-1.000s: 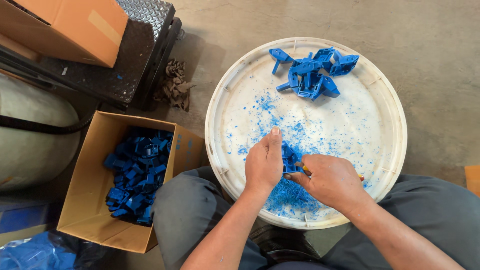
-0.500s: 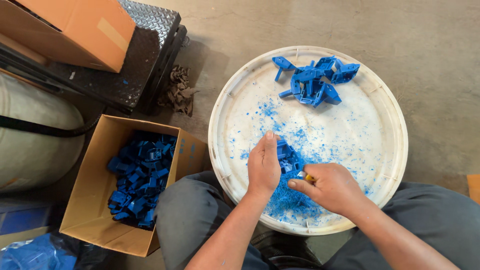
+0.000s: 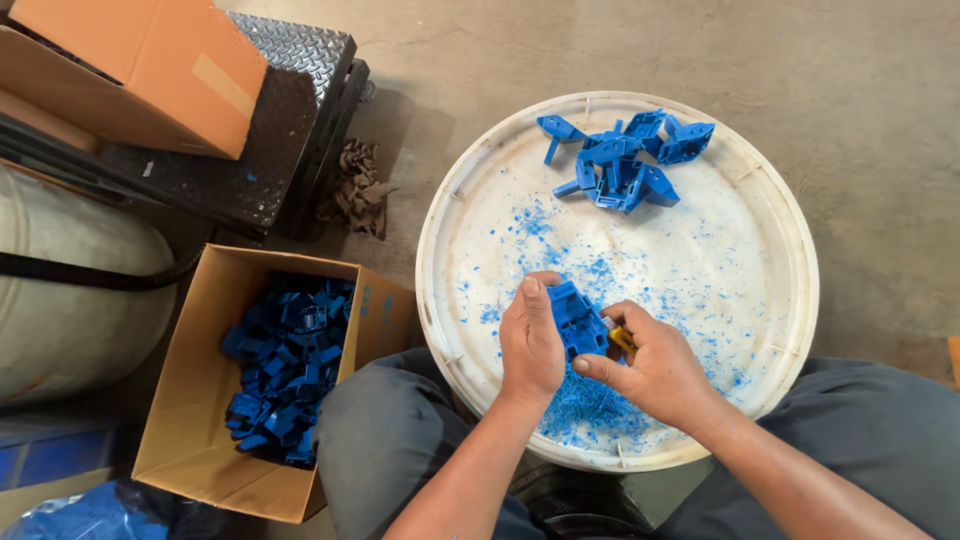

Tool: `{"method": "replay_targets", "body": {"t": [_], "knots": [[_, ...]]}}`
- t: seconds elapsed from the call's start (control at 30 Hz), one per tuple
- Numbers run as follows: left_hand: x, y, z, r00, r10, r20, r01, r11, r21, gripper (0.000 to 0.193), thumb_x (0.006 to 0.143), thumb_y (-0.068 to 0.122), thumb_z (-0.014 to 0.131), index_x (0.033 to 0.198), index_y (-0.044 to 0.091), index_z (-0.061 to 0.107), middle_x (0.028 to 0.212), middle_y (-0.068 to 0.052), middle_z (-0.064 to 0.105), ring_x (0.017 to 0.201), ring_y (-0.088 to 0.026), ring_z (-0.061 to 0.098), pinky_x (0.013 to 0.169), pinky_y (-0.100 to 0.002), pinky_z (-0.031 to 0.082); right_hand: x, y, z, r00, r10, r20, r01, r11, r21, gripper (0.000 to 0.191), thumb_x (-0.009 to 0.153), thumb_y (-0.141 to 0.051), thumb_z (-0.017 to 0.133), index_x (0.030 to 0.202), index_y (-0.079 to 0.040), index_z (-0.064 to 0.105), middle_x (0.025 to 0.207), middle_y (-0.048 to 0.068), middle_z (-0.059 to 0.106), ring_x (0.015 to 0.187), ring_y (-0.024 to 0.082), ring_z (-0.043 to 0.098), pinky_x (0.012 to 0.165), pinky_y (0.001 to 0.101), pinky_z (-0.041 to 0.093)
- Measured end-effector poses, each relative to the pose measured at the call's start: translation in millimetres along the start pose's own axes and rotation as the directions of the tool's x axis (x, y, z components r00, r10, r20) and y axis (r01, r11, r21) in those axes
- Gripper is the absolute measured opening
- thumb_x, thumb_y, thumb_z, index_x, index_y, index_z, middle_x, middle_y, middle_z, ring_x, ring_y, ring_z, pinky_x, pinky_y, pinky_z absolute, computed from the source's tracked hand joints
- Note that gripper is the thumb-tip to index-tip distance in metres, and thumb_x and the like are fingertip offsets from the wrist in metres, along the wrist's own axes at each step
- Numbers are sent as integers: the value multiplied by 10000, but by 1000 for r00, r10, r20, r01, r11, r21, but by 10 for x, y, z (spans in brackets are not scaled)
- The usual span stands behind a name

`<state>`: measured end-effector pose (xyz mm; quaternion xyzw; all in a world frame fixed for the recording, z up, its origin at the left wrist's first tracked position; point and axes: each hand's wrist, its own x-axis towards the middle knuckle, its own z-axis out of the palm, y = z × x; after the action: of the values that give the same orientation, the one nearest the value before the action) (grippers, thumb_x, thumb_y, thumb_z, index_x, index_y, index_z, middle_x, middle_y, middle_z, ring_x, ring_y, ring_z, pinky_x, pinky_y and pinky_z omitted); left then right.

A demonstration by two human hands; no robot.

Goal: The person holds blue plastic parts and scrapes excess material from their interior surfaces with a utility knife over a white bin containing plastic shavings.

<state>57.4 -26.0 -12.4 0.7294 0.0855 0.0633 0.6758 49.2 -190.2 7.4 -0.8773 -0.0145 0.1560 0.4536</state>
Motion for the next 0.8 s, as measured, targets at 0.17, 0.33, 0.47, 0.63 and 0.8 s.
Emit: {"method": "replay_targets", "body": {"t": [0.17,0.33,0.47,0.63,0.8], "knots": [[49,30,-23,997,-61,-42,60,998,-32,721,1062,608,246,1068,24,669,833,-55,653,779,-139,587,747,-289,500,59,125,-49,997,14,72,-22,994,111,390,834,-336,782,1112,-69,718,705,34,608,643,111,517,592,305,462],[49,50,-29,998,-68,-14,66,994,-87,756,1047,637,212,1045,25,656,796,-30,641,748,-119,573,720,-276,488,140,220,-113,997,-39,71,11,930,366,268,949,-252,652,1104,-42,714,813,-37,660,753,53,576,694,243,499],[12,74,-22,999,-50,4,50,997,-59,796,1040,669,174,1039,24,640,768,-31,614,729,-126,547,697,-287,468,114,196,-63,993,-30,117,-26,891,454,269,939,-266,658,1095,-48,687,796,-40,619,733,61,555,666,247,488],[-35,161,-69,996,60,68,-67,992,104,777,1054,673,192,1079,50,656,751,-29,619,719,-120,577,679,-306,477,97,137,-43,992,73,104,-98,961,260,234,895,-262,743,912,-43,662,666,-10,529,618,80,444,558,289,404],[-124,231,-108,962,240,133,-270,909,317,544,1112,563,418,1099,99,701,757,-17,627,689,-112,601,637,-311,500,124,137,2,999,30,39,-35,989,146,284,889,-253,761,797,-21,625,588,7,559,557,71,458,505,301,410]]}}
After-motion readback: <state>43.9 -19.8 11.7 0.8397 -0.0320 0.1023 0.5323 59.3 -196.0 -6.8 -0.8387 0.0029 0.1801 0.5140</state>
